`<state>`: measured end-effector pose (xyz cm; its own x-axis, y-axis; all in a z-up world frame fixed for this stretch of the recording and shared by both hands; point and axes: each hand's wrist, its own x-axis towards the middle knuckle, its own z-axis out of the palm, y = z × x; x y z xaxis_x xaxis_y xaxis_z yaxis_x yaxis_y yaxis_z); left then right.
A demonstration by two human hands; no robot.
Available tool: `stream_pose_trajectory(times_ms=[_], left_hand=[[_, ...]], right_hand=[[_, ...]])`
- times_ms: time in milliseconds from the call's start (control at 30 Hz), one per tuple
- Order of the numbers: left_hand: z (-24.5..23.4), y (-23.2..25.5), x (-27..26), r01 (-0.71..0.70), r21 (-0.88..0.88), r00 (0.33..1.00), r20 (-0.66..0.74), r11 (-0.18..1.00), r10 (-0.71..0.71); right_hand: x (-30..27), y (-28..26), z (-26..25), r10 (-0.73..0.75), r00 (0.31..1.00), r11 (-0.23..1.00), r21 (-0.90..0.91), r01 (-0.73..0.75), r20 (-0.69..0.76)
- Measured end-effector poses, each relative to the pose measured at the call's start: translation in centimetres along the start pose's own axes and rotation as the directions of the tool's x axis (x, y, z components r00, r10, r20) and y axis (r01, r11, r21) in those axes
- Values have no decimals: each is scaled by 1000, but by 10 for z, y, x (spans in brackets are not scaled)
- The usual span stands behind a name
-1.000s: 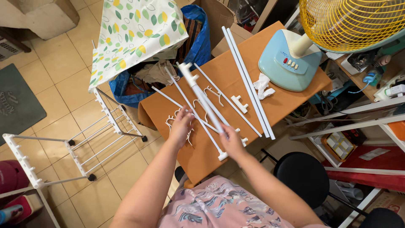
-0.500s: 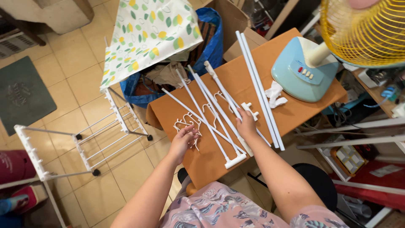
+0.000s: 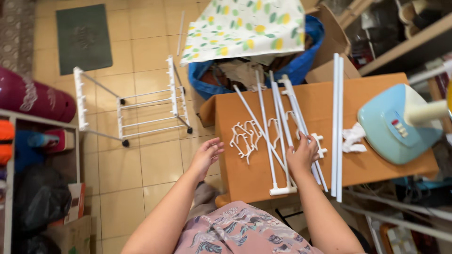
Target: The person assembles a white plastic laundry hamper with wheels. They connect the frame pieces, attach the caster wheels, and fit a patterned fabric liner into the frame.
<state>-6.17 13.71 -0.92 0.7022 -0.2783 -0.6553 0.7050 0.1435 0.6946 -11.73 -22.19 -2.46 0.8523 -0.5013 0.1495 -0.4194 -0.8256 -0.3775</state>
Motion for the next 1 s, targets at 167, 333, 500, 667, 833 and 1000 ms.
stream_pose_trajectory(times_ms=[167, 333, 500, 667, 833, 1000], left_hand=[[-92, 7, -21, -63, -133, 990, -135, 989, 45], [-189, 27, -38, -128, -194, 969, -235, 973, 81], [-294, 69, -55, -167, -195, 966, -231, 967, 120], [-387, 96, -60, -151, -145, 961, -255, 978, 111], [-454, 111, -41, -159, -176, 958, -267, 972, 108], [-513, 114, 13, -127, -165, 935, -349, 978, 62]], right_hand=[[2, -93, -3, -290, 956, 946, 133, 294, -47], [-30, -220, 24, -528, 848, 781, 415, 467, 38], [-77, -360, 70, -598, 793, 685, 589, 430, 117], [-124, -465, 137, -552, 775, 708, 664, 241, 308], [-136, -530, 195, -521, 726, 764, 625, 161, 449], [-116, -564, 257, -521, 705, 767, 626, 141, 481]])
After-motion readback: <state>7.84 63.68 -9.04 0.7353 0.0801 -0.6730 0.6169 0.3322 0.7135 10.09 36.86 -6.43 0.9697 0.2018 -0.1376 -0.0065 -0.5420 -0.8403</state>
